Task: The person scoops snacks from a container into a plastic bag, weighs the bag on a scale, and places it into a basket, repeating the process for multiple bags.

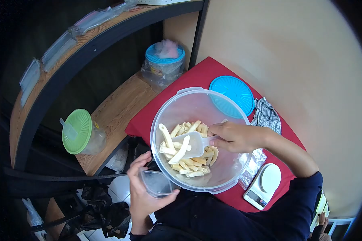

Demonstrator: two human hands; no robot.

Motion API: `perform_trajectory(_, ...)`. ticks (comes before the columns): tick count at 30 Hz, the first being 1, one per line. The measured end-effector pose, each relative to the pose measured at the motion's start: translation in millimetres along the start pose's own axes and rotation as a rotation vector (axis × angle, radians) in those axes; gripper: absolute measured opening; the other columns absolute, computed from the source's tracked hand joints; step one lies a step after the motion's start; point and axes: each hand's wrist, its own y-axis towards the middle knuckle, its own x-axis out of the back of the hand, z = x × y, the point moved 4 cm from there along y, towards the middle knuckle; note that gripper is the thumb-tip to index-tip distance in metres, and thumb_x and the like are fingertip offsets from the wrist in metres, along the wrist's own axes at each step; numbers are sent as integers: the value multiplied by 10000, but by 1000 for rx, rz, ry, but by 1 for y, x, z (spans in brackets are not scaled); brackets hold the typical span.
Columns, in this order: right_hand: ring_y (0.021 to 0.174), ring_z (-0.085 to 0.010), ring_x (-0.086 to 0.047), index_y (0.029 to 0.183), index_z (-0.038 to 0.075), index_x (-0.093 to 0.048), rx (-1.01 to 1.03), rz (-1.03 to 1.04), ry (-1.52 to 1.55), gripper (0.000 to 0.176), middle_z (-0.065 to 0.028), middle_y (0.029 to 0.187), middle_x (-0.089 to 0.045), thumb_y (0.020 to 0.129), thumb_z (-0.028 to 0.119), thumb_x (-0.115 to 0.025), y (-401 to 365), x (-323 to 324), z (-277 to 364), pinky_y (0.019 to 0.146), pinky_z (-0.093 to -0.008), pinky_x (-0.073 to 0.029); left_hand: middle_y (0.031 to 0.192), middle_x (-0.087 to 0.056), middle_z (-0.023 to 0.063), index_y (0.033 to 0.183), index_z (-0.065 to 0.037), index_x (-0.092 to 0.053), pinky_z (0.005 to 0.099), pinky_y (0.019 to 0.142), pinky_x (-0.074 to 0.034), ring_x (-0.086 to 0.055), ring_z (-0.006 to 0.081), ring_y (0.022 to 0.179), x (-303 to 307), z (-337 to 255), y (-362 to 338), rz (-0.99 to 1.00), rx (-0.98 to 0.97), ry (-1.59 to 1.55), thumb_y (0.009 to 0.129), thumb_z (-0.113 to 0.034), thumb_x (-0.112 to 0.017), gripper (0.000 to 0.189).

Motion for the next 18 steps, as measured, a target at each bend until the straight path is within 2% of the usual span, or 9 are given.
perform_trajectory(3, 812, -293, -543, 979, -53, -494, 67, -86, -3, 270, -172, 845, -545, 923, 205, -434, -9, 6, 6, 763, -370, -418, 1222, -405, 229, 1201, -16, -284, 395, 886, -381, -475, 289, 1041, 18, 5, 1, -41, 10, 14, 481, -212, -828, 924)
perform_trajectory(5, 780, -287, -554, 970, -59, -492, 109, -150, 1, 264, -170, 833, -548, 923, 195, -435, -16, 11, 10, 732, -365, -429, 1208, -425, 213, 1200, -20, -294, 392, 884, -384, -478, 279, 1025, 33, 4, 2, -74, 104, 40, 466, -217, -818, 924)
perform_trajectory(7, 811, -350, -557, 944, -64, -504, 118, -207, 55, 264, -211, 873, -553, 913, 192, -447, -24, 17, 15, 757, -402, -420, 1195, -440, 199, 1213, -10, -316, 390, 895, -383, -478, 277, 1025, 43, -3, 7, -110, 120, 48, 458, -219, -810, 927)
perform_trajectory(10, 794, -316, -560, 958, -56, -510, 103, -243, 41, 257, -196, 870, -554, 918, 190, -448, -36, 24, 15, 729, -385, -431, 1157, -474, 191, 1250, -2, -360, 378, 901, -387, -489, 282, 1032, 55, -20, 25, -111, -7, 149, 458, -228, -811, 939)
perform_trajectory(15, 764, -261, -555, 956, -44, -524, 110, -326, -2, 257, -167, 848, -559, 920, 200, -457, -54, 35, 6, 696, -358, -438, 1105, -516, 169, 1201, -3, -428, 382, 886, -405, -522, 272, 998, 49, -42, 70, -96, -39, 172, 476, -242, -806, 852)
perform_trajectory(18, 750, -232, -549, 950, -38, -531, 63, -367, -3, 263, -153, 825, -565, 923, 213, -458, -68, 47, 10, 686, -347, -438, 1062, -547, 156, 1172, -13, -452, 395, 861, -404, -534, 298, 960, 36, -55, 92, 91, -149, 383, 496, -282, -793, 803)
